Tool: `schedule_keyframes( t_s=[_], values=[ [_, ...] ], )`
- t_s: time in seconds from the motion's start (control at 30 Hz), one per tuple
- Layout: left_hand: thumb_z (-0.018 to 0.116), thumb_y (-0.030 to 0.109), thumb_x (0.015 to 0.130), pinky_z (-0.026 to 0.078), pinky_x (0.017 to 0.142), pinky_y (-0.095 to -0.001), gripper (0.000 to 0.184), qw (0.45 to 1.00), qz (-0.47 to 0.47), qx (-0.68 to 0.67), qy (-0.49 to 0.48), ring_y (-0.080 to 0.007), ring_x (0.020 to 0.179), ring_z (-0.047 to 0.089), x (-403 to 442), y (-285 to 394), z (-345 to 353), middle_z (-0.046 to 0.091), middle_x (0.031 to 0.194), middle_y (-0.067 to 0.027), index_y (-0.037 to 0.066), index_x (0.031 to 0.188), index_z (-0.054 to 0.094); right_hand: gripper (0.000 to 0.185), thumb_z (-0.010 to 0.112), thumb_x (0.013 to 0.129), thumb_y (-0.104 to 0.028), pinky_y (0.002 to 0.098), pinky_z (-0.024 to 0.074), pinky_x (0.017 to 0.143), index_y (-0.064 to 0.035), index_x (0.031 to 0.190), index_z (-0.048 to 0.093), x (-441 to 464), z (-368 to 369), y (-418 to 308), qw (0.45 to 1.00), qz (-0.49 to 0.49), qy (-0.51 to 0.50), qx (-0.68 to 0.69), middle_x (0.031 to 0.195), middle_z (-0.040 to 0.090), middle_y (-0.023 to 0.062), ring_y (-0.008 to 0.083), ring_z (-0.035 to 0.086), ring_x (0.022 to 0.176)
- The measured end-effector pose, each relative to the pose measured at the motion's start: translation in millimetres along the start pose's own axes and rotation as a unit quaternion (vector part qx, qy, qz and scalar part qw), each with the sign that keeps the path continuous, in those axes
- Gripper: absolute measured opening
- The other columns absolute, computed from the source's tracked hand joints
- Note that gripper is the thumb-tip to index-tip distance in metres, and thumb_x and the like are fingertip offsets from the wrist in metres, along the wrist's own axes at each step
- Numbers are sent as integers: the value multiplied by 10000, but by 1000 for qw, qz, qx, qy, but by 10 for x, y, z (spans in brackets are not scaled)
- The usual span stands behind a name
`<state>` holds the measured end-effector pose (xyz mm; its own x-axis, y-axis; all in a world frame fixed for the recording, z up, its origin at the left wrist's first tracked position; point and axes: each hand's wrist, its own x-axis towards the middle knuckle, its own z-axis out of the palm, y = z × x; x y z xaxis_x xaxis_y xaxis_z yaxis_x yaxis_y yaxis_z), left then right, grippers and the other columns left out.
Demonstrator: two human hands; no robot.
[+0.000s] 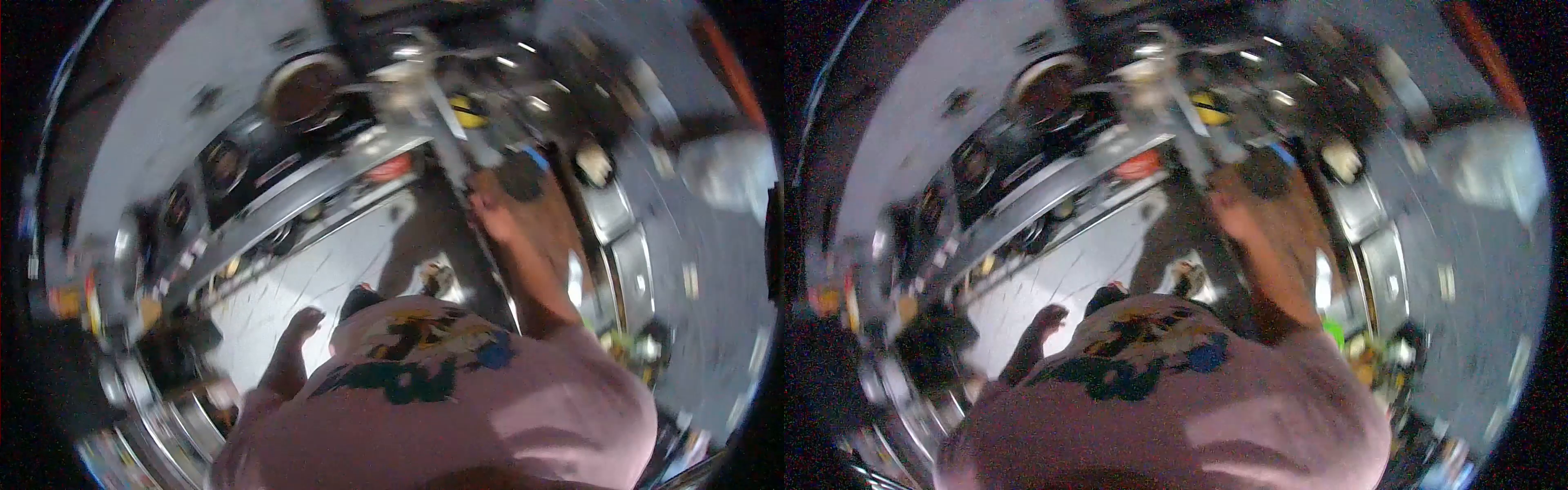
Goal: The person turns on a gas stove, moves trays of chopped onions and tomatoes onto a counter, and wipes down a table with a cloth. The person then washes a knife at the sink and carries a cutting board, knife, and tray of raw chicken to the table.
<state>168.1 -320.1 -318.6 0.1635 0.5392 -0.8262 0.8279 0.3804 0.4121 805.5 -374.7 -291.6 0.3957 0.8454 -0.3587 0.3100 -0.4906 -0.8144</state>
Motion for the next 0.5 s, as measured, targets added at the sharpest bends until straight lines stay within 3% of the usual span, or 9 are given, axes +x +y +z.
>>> schedule_keyframes(
  t_s=[0.03, 0.07, 0.13, 0.2, 0.27, 0.4, 0.43, 0.47, 0.5],
  values=[
    [677, 390, 969, 562, 721, -417, 375, 997, 52, 52, 11, -238, 877, 706, 54, -158, -31, 711, 954, -131, 53, 1131, 705, 350, 524, 1049, -368, 320, 514, 743, -62, 1132, 672, -82, 95, -35, 946, -26, -279, 162, 882, 667, 65, 192, 597, 704],
    [673, 425, 970, 561, 751, -425, 395, 989, 100, 110, 20, -240, 908, 702, 125, -376, -49, 723, 985, -140, 65, 1126, 718, 330, 528, 1039, -334, 320, 496, 700, -62, 1138, 685, -219, 352, 115, 935, -151, -282, -154, 891, 678, 71, 186, 580, 691],
    [668, 467, 969, 550, 829, -426, 420, 980, 122, 151, 49, -244, 959, 682, 2, -443, -167, 738, 1035, -132, 83, 1130, 723, 324, 568, 998, -307, 362, 468, 680, -63, 1177, 683, -515, 771, 365, 948, -185, -258, 9, 958, 676, 84, 190, 554, 755],
    [708, 401, 956, 552, 739, -381, 340, 980, 93, 137, 110, -201, 733, 665, -72, -491, -194, 720, 922, -94, 80, 1067, 717, 327, 563, 999, -293, 394, 481, 746, -77, 1225, 662, -555, 943, 620, 933, -96, -346, -27, 1044, 665, 104, 202, 566, 858],
    [721, 408, 943, 551, 736, -396, 367, 991, 50, -39, 116, -198, 726, 662, -230, -575, -252, 723, 930, -110, 61, 1060, 716, 341, 559, 1000, -279, 426, 495, 811, -92, 1273, 641, -488, 1057, 850, 919, -40, -390, -50, 1129, 654, 123, 215, 578, 960],
    [723, 386, 935, 563, 788, -403, 411, 993, -10, -55, 106, -218, 865, 683, -504, -844, -533, 727, 1051, -133, 48, 1167, 693, 392, 550, 1002, -251, 490, 521, 942, -121, 1368, 600, 35, 1338, 1352, 885, 56, -461, 38, 1300, 631, 163, 239, 602, 1164],
    [723, 386, 935, 563, 788, -403, 411, 992, -12, -66, 110, -218, 865, 683, -541, -1014, -587, 727, 1051, -133, 48, 1167, 693, 409, 548, 1002, -244, 506, 528, 974, -128, 1392, 589, 296, 1414, 1604, 860, 102, -485, 123, 1343, 625, 173, 245, 608, 1215],
    [691, 396, 951, 548, 840, -415, 398, 991, -27, -57, 115, -239, 932, 685, -581, -1181, -648, 731, 1059, -133, 71, 1181, 698, 427, 546, 1003, -237, 522, 535, 1007, -136, 1416, 579, 841, 1590, 2293, 739, 220, -543, 333, 1386, 620, 183, 251, 614, 1266],
    [659, 406, 967, 534, 892, -426, 388, 991, -43, -47, 118, -259, 998, 688, -601, -1386, -684, 735, 1066, -132, 95, 1194, 702, 510, 541, 1004, -311, 616, 512, 942, -128, 1479, 506, 436, 1274, 1129, 836, 102, -502, 199, 1383, 594, 190, 355, 611, 1187]
  ],
)
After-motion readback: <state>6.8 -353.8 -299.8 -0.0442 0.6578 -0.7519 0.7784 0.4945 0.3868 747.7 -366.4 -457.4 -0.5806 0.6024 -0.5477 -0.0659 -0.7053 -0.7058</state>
